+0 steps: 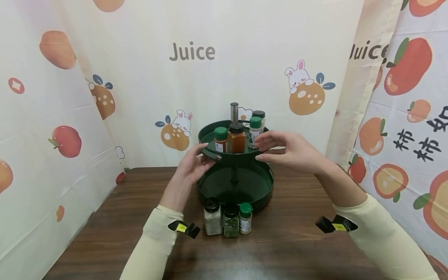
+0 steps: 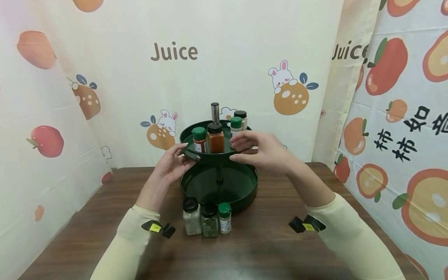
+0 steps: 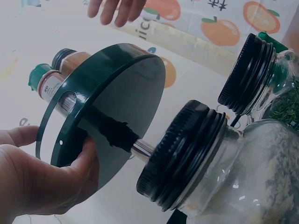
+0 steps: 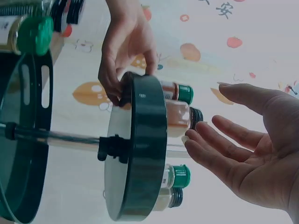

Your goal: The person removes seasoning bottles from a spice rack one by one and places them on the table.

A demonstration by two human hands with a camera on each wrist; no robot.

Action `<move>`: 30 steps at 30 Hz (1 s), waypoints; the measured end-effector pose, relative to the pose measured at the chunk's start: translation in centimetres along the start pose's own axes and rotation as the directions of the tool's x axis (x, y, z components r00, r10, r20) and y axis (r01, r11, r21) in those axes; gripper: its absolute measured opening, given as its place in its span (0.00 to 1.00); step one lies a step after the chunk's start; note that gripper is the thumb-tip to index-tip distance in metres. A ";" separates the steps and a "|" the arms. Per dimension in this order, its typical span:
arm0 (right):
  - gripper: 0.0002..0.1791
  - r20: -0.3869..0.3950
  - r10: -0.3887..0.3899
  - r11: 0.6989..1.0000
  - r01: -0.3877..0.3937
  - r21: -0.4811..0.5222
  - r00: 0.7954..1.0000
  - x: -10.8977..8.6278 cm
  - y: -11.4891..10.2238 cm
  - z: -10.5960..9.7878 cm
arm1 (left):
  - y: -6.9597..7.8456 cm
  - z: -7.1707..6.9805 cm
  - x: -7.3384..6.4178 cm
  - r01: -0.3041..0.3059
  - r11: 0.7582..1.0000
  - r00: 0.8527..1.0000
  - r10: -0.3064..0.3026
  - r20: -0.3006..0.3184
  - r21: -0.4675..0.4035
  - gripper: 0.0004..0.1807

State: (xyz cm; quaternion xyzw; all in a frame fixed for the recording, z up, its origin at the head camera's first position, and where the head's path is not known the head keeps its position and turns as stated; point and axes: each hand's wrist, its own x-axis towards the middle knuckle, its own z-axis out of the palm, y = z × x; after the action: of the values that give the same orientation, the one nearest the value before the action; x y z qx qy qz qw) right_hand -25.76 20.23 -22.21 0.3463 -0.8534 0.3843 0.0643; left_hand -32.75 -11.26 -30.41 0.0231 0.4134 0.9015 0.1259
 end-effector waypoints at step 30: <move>0.32 -0.001 0.088 0.994 -0.088 0.063 0.996 7.2 2.0 1.1 | -0.2 0.2 -0.1 -0.004 1.000 1.000 0.004 -0.007 -0.011 0.39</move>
State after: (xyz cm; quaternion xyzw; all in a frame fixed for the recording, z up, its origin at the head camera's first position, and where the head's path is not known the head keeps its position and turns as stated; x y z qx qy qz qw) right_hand -32.32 16.49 -21.48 0.3095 -0.8552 0.4140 0.0381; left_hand -32.61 -11.01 -30.45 0.0201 0.4089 0.9040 0.1228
